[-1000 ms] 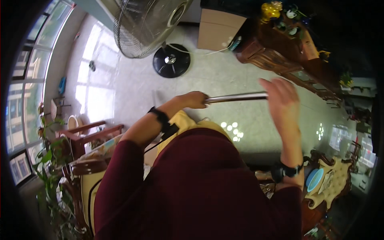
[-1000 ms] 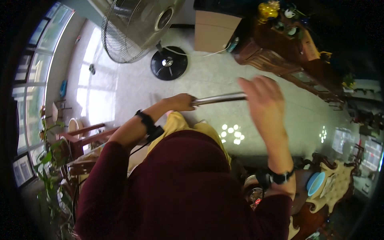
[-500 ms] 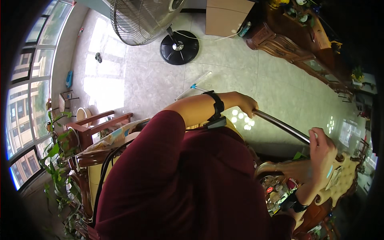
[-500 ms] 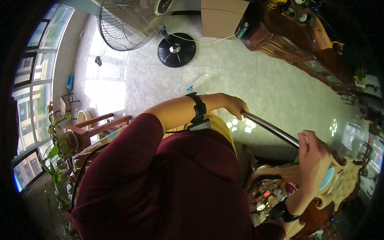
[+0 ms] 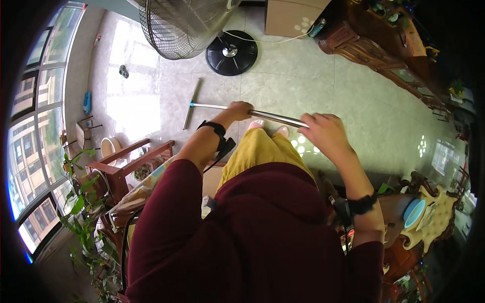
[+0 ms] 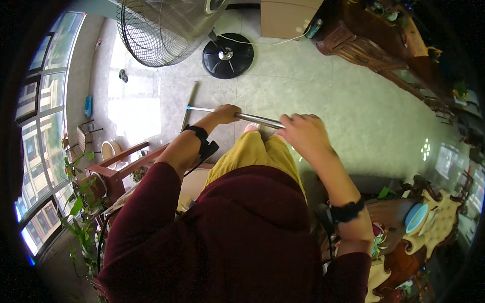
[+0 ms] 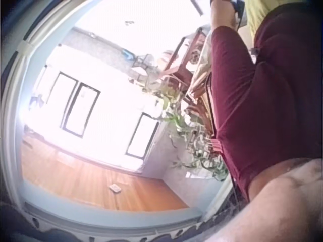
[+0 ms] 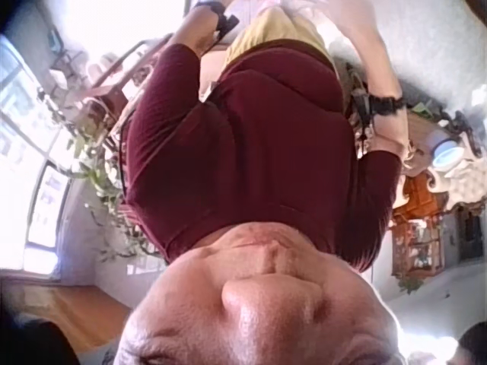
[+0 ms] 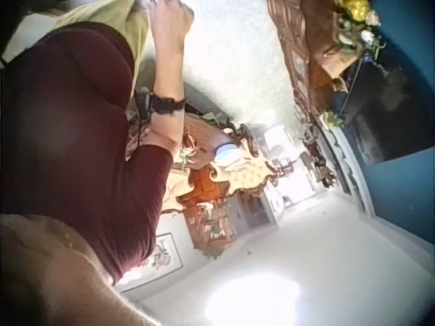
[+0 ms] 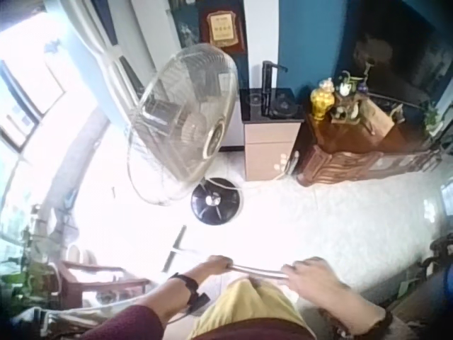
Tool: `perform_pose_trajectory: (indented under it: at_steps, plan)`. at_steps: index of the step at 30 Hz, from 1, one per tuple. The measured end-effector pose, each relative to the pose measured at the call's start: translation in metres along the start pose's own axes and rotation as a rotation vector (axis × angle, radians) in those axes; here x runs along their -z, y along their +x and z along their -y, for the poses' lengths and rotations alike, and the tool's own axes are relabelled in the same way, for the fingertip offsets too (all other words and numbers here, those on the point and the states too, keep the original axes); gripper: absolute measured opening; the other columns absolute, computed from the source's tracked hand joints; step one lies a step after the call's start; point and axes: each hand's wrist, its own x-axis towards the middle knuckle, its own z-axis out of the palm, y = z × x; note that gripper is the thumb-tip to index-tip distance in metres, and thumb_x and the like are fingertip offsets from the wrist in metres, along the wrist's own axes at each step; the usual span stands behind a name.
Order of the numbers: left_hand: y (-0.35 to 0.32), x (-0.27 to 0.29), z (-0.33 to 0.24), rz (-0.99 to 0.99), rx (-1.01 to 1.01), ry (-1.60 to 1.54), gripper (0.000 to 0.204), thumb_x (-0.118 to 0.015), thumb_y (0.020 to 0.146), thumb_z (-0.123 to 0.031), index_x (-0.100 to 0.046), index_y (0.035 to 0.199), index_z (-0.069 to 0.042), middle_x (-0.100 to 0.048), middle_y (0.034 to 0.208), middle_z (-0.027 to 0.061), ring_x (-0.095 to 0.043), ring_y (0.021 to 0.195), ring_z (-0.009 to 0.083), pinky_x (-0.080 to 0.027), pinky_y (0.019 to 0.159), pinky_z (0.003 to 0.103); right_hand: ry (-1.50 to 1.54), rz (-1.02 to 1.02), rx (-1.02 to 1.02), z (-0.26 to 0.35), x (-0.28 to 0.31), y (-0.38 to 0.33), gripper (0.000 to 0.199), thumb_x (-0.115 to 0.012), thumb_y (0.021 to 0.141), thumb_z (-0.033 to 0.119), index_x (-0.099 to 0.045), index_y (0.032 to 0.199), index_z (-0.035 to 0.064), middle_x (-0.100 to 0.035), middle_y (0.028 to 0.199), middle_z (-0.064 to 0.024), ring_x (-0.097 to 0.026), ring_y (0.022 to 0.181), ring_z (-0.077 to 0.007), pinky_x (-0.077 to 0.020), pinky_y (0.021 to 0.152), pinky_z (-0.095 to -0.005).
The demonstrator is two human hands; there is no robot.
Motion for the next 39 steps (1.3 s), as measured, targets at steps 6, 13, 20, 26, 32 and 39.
perform_pose_trajectory:
  at_steps: [6, 13, 20, 26, 32, 39]
  plan:
    - [-0.011, 0.018, 0.045, -0.208, 0.098, -0.130, 0.019, -0.061, 0.081, -0.030, -0.065, 0.093, -0.017, -0.067, 0.092, 0.0095, -0.063, 0.091, 0.0317, -0.049, 0.074, 0.044, 0.000, 0.166, 0.169, 0.019, 0.005, 0.043, 0.027, -0.067, 0.078, 0.025, -0.054, 0.098, 0.0102, -0.062, 0.074, -0.0053, -0.064, 0.070, -0.0249, -0.0507, 0.066, -0.0367]
    - [-0.001, 0.064, -0.056, -0.240, -0.074, -0.250, 0.024, -0.062, 0.082, -0.027, -0.060, 0.104, -0.019, -0.066, 0.085, 0.0132, -0.063, 0.085, 0.0343, -0.049, 0.073, 0.045, 0.264, 0.034, -0.095, -0.011, 0.108, 0.021, 0.032, -0.070, 0.072, 0.013, -0.063, 0.102, 0.0107, -0.063, 0.082, -0.0091, -0.060, 0.076, -0.0306, -0.0486, 0.070, -0.0386]
    - [0.005, 0.055, -0.048, -0.275, -0.067, -0.277, 0.017, -0.060, 0.082, -0.028, -0.061, 0.096, -0.019, -0.066, 0.083, 0.0114, -0.063, 0.084, 0.0328, -0.049, 0.071, 0.045, 0.181, 0.086, -0.111, -0.008, 0.112, 0.037, 0.028, -0.071, 0.071, 0.012, -0.064, 0.099, 0.0101, -0.063, 0.082, -0.0085, -0.060, 0.076, -0.0297, -0.0472, 0.069, -0.0373]
    - [-0.003, 0.032, 0.070, -0.213, 0.173, -0.117, 0.016, -0.059, 0.080, -0.028, -0.065, 0.090, -0.017, -0.066, 0.088, 0.0129, -0.063, 0.088, 0.0349, -0.050, 0.073, 0.046, 0.329, 0.093, -0.072, 0.017, 0.012, 0.090, 0.026, -0.069, 0.074, 0.016, -0.064, 0.100, 0.0115, -0.063, 0.082, -0.0082, -0.061, 0.079, -0.0293, -0.0482, 0.071, -0.0398]
    - [-0.043, 0.034, 0.138, -0.284, 0.303, -0.116, 0.016, -0.061, 0.079, -0.027, -0.066, 0.089, -0.016, -0.067, 0.094, 0.0104, -0.063, 0.091, 0.0325, -0.049, 0.075, 0.045, 0.339, 0.234, 0.072, 0.051, -0.019, 0.132, 0.033, -0.066, 0.077, 0.013, -0.063, 0.110, 0.0095, -0.065, 0.094, -0.0096, -0.061, 0.087, -0.0304, -0.0485, 0.078, -0.0403]
    - [-0.033, 0.058, 0.054, -0.418, 0.095, -0.229, 0.021, -0.065, 0.077, -0.022, -0.065, 0.096, -0.015, -0.066, 0.086, 0.0133, -0.064, 0.086, 0.0331, -0.050, 0.075, 0.045, 0.424, 0.198, -0.074, 0.014, 0.061, 0.100, 0.030, -0.067, 0.077, 0.012, -0.064, 0.106, 0.0072, -0.064, 0.092, -0.0115, -0.061, 0.085, -0.0307, -0.0479, 0.075, -0.0380]
